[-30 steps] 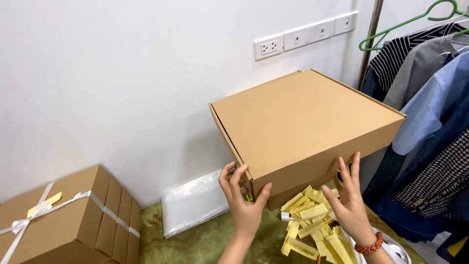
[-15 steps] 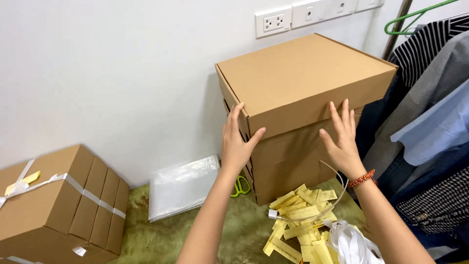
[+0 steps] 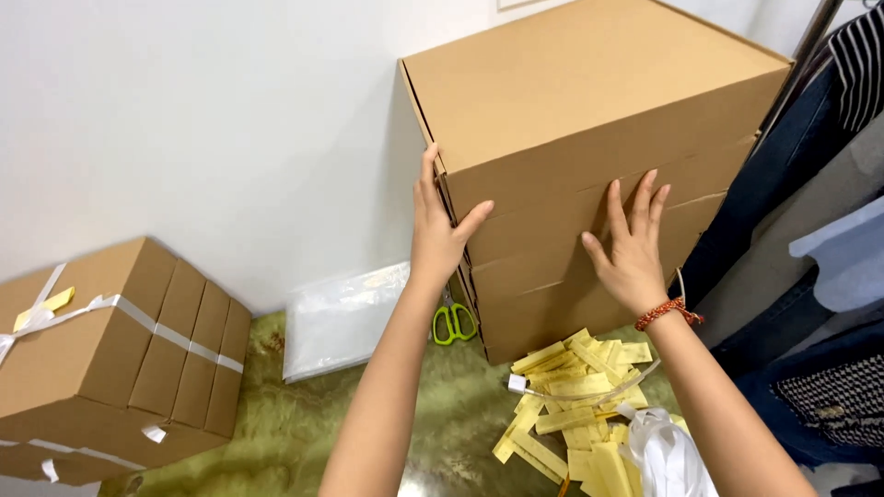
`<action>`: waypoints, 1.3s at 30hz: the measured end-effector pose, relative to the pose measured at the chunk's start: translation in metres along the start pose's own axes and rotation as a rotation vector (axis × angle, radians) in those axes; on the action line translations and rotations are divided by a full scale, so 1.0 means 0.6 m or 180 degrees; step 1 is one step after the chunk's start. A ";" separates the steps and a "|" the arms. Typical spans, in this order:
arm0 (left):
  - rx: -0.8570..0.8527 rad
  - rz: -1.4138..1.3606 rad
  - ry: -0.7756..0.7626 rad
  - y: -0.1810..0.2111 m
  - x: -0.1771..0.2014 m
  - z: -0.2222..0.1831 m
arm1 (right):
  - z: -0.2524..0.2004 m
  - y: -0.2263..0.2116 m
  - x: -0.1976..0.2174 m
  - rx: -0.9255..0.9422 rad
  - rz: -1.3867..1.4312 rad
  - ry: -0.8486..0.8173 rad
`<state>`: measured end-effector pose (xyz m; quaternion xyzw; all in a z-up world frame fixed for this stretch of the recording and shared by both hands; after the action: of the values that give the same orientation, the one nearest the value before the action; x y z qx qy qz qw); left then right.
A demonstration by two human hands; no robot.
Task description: Folding cardboard boxes, packing items with bubble wrap, tying ribbons, and hanging clothes on a rack.
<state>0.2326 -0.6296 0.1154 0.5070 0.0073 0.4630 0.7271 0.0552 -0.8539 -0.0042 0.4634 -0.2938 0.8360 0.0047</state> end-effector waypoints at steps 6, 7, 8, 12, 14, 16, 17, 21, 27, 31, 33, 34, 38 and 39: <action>0.0446 0.0301 -0.0037 -0.027 -0.044 -0.064 | -0.064 0.010 -0.098 -0.0265 0.0085 -0.0123; 0.0479 0.0306 -0.0038 -0.054 -0.055 -0.091 | -0.072 0.014 -0.117 -0.0268 0.0097 -0.0154; 0.0778 0.0254 -0.0110 -0.083 -0.069 -0.123 | -0.084 0.020 -0.138 -0.0316 0.0240 -0.0249; 0.1574 0.0202 -0.0272 -0.167 -0.099 -0.259 | -0.130 0.041 -0.200 -0.0506 0.0696 -0.0627; 0.1985 0.0258 -0.0343 -0.199 -0.100 -0.340 | -0.149 0.045 -0.216 -0.0596 0.0748 -0.0805; 0.2417 0.0297 -0.0387 -0.244 -0.101 -0.422 | -0.165 0.045 -0.229 -0.0662 0.0790 -0.1011; 0.2765 0.0290 -0.0478 -0.274 -0.103 -0.465 | -0.171 0.044 -0.234 -0.0720 0.0931 -0.1037; 0.3628 0.0358 -0.0552 -0.305 -0.087 -0.625 | -0.211 0.022 -0.295 -0.0948 0.1258 -0.1286; 0.4029 0.0951 -0.0997 -0.287 -0.058 -0.822 | -0.278 -0.088 -0.427 -0.0968 0.1414 -0.1985; 0.4238 0.1074 -0.0759 -0.232 -0.020 -0.898 | -0.347 -0.154 -0.580 -0.1056 0.0986 -0.2969; 0.4116 0.1075 -0.0706 -0.221 -0.009 -0.914 | -0.401 -0.150 -0.710 -0.0346 0.0885 -0.3469; 0.4137 0.1079 -0.0654 -0.217 -0.006 -0.922 | -0.417 -0.197 -0.698 -0.0294 0.0884 -0.3487; 0.3862 0.0927 -0.0352 -0.199 0.027 -0.937 | -0.465 -0.326 -0.681 0.0271 -0.0151 -0.3601; 0.3823 0.0759 -0.0143 -0.190 0.042 -0.943 | -0.477 -0.345 -0.686 0.0336 -0.0431 -0.3620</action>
<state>0.0509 -0.2058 -0.2328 0.8351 0.1949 0.4454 0.2574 0.1269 -0.4318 -0.3372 0.8575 -0.1776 0.4668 -0.1236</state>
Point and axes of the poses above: each hand's wrist, its own z-axis towards the middle knuckle, its own x-axis out of the back of the hand, y = z × x, the point moved 2 cm from there along z, towards the middle knuckle, and after that the axes turned 13 degrees about -y, right-handed, at the moved point
